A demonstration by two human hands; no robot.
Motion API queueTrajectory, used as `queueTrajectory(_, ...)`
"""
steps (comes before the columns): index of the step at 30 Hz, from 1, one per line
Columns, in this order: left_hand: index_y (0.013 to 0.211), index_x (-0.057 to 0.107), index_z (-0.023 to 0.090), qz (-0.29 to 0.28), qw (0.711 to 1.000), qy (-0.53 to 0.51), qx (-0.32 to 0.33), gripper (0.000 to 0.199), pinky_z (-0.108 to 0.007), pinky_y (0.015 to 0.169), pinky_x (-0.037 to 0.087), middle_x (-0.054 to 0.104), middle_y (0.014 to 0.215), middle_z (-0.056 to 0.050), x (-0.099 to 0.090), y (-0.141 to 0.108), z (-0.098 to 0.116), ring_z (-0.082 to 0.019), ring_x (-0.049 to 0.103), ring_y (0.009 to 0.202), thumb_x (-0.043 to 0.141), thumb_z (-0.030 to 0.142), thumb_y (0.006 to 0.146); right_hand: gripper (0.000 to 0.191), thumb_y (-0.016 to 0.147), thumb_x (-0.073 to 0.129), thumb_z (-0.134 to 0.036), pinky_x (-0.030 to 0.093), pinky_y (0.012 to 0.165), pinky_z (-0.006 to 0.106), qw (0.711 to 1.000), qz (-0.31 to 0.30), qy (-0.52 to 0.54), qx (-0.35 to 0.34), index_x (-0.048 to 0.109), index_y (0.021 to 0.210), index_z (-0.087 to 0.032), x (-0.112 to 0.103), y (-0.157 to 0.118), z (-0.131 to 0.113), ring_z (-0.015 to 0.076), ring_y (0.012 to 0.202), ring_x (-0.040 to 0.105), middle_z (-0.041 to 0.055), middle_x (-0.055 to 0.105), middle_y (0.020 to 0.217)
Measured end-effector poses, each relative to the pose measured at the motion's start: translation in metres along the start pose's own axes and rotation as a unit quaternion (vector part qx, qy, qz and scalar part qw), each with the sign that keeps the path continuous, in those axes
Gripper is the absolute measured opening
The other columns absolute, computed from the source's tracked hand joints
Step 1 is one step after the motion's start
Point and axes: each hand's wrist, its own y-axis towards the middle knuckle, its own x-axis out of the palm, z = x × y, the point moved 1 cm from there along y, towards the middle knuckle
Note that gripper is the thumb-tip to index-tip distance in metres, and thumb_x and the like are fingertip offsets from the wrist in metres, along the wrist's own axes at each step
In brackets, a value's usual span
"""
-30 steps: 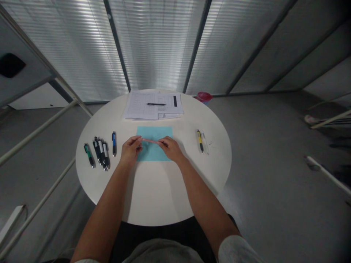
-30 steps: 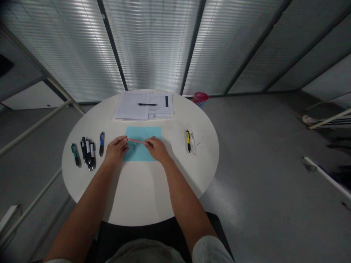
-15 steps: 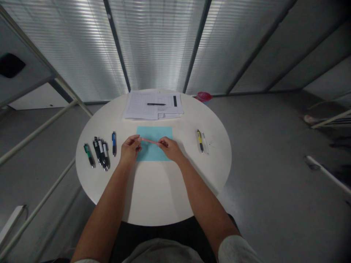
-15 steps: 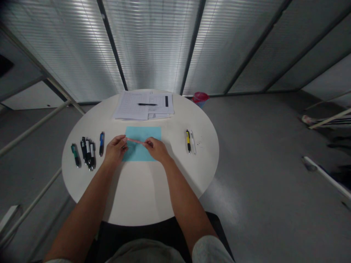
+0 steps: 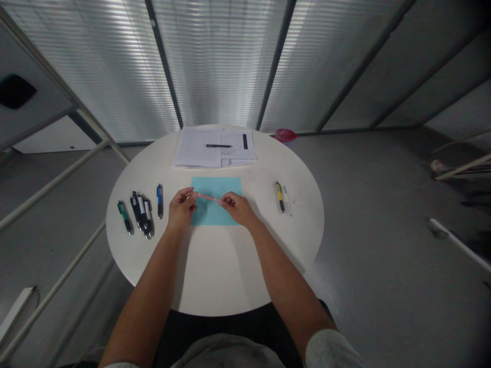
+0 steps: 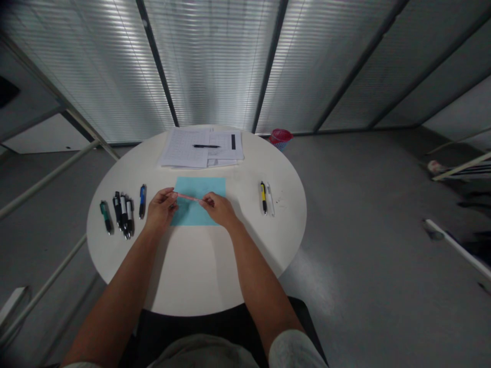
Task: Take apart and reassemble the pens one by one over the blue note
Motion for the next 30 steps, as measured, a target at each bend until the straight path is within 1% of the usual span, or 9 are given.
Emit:
queueTrajectory(4, 0.095, 0.070, 0.021, 0.000, 1.000, 0.003, 0.005, 0.037, -0.018, 0.050, 0.041, 0.062, 0.078, 0.001, -0.0003, 0.0005, -0.0002, -0.005, 0.051, 0.056, 0.085, 0.021, 0.061, 0.027, 0.093, 0.051, -0.040, 0.038, 0.063, 0.023, 0.999, -0.021, -0.038, -0.021, 0.064, 0.080, -0.021, -0.0036, -0.0003, -0.0045, 0.0123, 0.066, 0.054, -0.0014, 0.062, 0.071)
queueTrajectory(9, 0.097, 0.070, 0.021, -0.008, 1.000, 0.005, 0.005, 0.040, -0.018, 0.048, 0.040, 0.067, 0.085, -0.001, -0.0018, 0.0014, -0.0017, -0.005, 0.052, 0.054, 0.085, 0.021, 0.060, 0.033, 0.095, 0.046, -0.038, 0.037, 0.062, 0.023, 0.999, -0.031, -0.032, 0.001, 0.061, 0.073, -0.020, -0.0051, -0.0009, -0.0061, 0.0117, 0.062, 0.054, -0.0019, 0.060, 0.064)
queueTrajectory(12, 0.098, 0.070, 0.020, -0.010, 1.000, 0.008, -0.004, 0.041, -0.019, 0.049, 0.042, 0.067, 0.087, -0.002, -0.0011, 0.0010, -0.0010, -0.005, 0.053, 0.056, 0.086, 0.021, 0.060, 0.027, 0.093, 0.051, -0.042, 0.037, 0.060, 0.023, 1.000, -0.014, -0.014, -0.002, 0.063, 0.081, -0.021, -0.0023, -0.0004, -0.0029, 0.0116, 0.063, 0.054, -0.0026, 0.060, 0.067)
queueTrajectory(14, 0.097, 0.070, 0.019, -0.010, 1.000, 0.006, -0.006, 0.040, -0.020, 0.050, 0.043, 0.067, 0.086, -0.002, -0.0002, 0.0008, -0.0004, -0.006, 0.053, 0.056, 0.085, 0.022, 0.061, 0.024, 0.088, 0.059, -0.045, 0.039, 0.061, 0.023, 1.000, -0.002, -0.004, 0.003, 0.064, 0.089, -0.022, -0.0001, 0.0001, -0.0002, 0.0118, 0.064, 0.055, -0.0028, 0.062, 0.071)
queueTrajectory(16, 0.097, 0.070, 0.018, -0.012, 1.000, 0.005, -0.005, 0.038, -0.020, 0.049, 0.042, 0.065, 0.081, -0.002, 0.0006, 0.0010, -0.0006, -0.006, 0.053, 0.056, 0.085, 0.023, 0.062, 0.024, 0.084, 0.064, -0.045, 0.041, 0.063, 0.023, 1.000, 0.005, 0.001, 0.005, 0.064, 0.091, -0.022, 0.0013, 0.0005, 0.0014, 0.0123, 0.068, 0.057, -0.0022, 0.064, 0.076)
queueTrajectory(19, 0.094, 0.070, 0.017, -0.010, 1.000, 0.020, -0.004, 0.035, -0.020, 0.048, 0.040, 0.061, 0.069, 0.000, 0.0004, 0.0019, -0.0027, -0.007, 0.052, 0.054, 0.084, 0.024, 0.063, 0.021, 0.086, 0.062, -0.043, 0.043, 0.068, 0.023, 1.000, 0.006, 0.005, -0.003, 0.063, 0.090, -0.023, 0.0012, 0.0007, 0.0009, 0.0129, 0.074, 0.059, -0.0013, 0.065, 0.081)
queueTrajectory(22, 0.085, 0.070, 0.014, -0.017, 0.999, 0.040, -0.004, 0.026, -0.020, 0.046, 0.036, 0.054, 0.059, 0.002, -0.0005, 0.0026, -0.0050, -0.007, 0.048, 0.050, 0.083, 0.026, 0.066, 0.019, 0.087, 0.061, -0.042, 0.044, 0.070, 0.024, 1.000, 0.008, 0.013, -0.009, 0.062, 0.091, -0.023, -0.0002, 0.0007, -0.0006, 0.0130, 0.075, 0.058, -0.0013, 0.065, 0.083)
queueTrajectory(26, 0.076, 0.069, 0.014, -0.035, 0.998, 0.044, 0.003, 0.022, -0.020, 0.046, 0.034, 0.050, 0.056, 0.002, -0.0002, 0.0015, -0.0049, -0.007, 0.045, 0.049, 0.081, 0.030, 0.069, 0.017, 0.086, 0.062, -0.039, 0.045, 0.074, 0.024, 0.999, 0.018, 0.026, -0.026, 0.062, 0.092, -0.023, 0.0001, 0.0015, 0.0005, 0.0136, 0.080, 0.059, -0.0006, 0.064, 0.087)
queueTrajectory(30, 0.077, 0.070, 0.013, -0.019, 0.999, 0.050, 0.007, 0.023, -0.020, 0.045, 0.033, 0.052, 0.057, 0.000, 0.0009, 0.0006, -0.0037, -0.007, 0.045, 0.049, 0.082, 0.031, 0.067, 0.017, 0.085, 0.064, -0.039, 0.045, 0.073, 0.025, 0.999, 0.022, 0.007, -0.027, 0.063, 0.092, -0.023, 0.0019, 0.0025, 0.0033, 0.0140, 0.080, 0.059, 0.0005, 0.064, 0.087)
